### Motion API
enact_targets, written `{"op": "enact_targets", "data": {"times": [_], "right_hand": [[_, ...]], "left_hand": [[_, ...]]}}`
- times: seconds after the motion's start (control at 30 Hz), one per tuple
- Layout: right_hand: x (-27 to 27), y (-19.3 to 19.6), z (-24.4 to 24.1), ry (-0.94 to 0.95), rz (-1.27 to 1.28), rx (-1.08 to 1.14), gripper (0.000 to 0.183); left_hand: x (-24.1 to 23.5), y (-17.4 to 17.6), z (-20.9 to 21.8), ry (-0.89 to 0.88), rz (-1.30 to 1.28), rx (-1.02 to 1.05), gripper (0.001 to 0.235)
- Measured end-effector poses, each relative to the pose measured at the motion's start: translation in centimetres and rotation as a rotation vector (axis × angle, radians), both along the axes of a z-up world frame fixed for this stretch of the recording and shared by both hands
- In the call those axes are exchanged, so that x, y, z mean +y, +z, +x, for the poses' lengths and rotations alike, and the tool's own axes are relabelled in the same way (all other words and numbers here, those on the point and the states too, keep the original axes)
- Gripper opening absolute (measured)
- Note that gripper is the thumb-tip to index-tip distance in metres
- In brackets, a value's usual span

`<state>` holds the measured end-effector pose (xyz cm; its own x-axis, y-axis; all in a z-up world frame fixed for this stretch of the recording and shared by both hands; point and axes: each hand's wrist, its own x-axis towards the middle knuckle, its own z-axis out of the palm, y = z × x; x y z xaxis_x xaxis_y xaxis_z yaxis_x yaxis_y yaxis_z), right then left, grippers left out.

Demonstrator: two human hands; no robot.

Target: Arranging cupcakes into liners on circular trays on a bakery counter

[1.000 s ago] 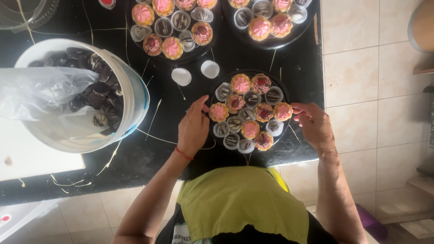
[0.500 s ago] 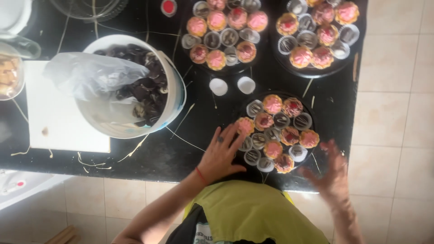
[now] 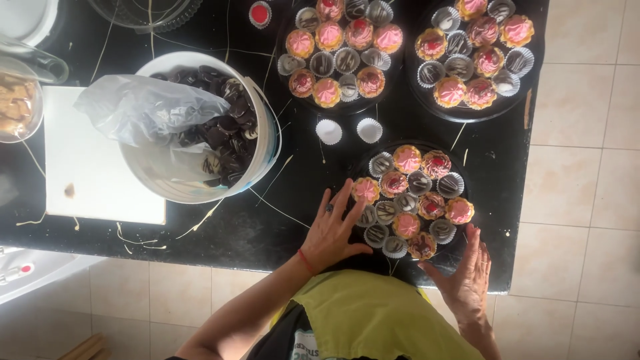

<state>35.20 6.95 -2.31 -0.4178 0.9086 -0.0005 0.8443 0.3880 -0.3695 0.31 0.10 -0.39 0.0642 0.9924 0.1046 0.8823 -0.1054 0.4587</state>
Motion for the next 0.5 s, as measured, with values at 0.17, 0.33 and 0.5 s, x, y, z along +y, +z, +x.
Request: {"op": "enact_targets", "data": {"times": [0.17,0.33,0.5], "right_hand": [[0.8,1.3,0.6,-0.001,-0.054,0.177,0.144],[2.9,3.7,-0.1,-0.025,-0.079,0.174,0.133],[4.0,4.2,-0.1,-0.024,-0.124,0.137,0.125]], "left_hand": [[3.9,1.5,-3.7,0.168,0.162,-0.016,0.074],[12.7,1.5,-5.9,0.091,0.375,0.177,0.028],[16.5,-1.9,-7.0,0.014,0.320,0.256,0.021]]}}
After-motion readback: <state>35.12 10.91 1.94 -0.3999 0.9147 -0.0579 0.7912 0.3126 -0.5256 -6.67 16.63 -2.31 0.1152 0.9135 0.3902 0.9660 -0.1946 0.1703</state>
